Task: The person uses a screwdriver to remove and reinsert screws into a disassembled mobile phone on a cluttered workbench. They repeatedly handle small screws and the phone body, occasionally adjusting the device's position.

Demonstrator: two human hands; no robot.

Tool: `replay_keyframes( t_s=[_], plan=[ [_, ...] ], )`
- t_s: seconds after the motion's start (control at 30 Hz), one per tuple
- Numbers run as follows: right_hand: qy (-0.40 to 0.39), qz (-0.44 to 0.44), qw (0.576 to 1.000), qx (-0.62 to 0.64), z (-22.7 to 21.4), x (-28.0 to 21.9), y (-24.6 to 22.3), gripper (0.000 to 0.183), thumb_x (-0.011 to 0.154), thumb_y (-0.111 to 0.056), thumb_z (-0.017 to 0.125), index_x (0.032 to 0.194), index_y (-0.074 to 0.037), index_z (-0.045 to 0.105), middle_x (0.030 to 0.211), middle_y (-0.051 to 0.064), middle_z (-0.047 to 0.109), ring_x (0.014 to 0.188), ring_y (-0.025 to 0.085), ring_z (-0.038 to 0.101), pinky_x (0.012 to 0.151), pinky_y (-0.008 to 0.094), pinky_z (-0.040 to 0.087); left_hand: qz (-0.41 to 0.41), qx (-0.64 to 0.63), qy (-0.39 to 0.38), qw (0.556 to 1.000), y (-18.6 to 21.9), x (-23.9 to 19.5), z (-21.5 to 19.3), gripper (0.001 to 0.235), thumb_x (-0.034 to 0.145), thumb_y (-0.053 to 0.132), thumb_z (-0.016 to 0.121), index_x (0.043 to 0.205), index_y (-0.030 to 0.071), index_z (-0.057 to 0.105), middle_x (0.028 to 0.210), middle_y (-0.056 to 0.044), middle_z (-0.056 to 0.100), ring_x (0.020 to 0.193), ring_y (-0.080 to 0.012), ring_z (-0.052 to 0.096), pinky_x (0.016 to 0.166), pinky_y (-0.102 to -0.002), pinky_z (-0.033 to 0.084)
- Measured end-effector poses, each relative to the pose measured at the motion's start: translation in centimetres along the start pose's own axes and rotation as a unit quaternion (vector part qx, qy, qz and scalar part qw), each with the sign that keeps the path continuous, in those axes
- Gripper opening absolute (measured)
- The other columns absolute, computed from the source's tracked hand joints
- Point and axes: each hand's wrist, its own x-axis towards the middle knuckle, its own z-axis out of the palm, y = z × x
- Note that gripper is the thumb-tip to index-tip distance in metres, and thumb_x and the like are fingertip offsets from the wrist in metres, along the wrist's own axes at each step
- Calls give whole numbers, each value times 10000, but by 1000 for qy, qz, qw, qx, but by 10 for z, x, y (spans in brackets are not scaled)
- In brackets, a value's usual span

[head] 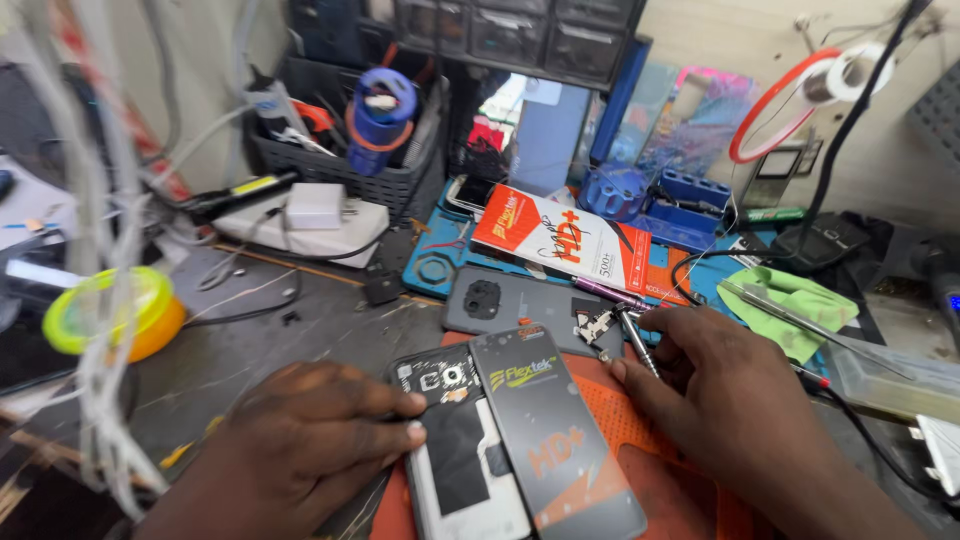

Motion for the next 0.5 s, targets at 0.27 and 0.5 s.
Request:
replay_keyframes(
  t_s=[0.27, 0.5],
  plan=[
    [1, -11, 1000, 3, 15, 1, 19, 406, 842, -438, 746, 1147, -171, 744, 963, 38, 660, 860, 202, 676, 748, 378, 559, 98, -14, -56, 993, -43, -12, 7, 367, 804, 290, 787, 1164, 218, 771, 1251, -4, 746, 1081, -201, 727, 873, -381, 556],
    [-61, 99, 992, -57, 15, 7, 18, 541, 810, -521, 781, 1274, -244, 747, 1055, -27, 699, 912, 99, 740, 803, 293, 598, -73, 21, -6, 997, -44, -44, 42, 343, 877, 490, 810, 1189, 363, 749, 1036, 129, 782, 1016, -141, 755, 865, -385, 579]
  ],
)
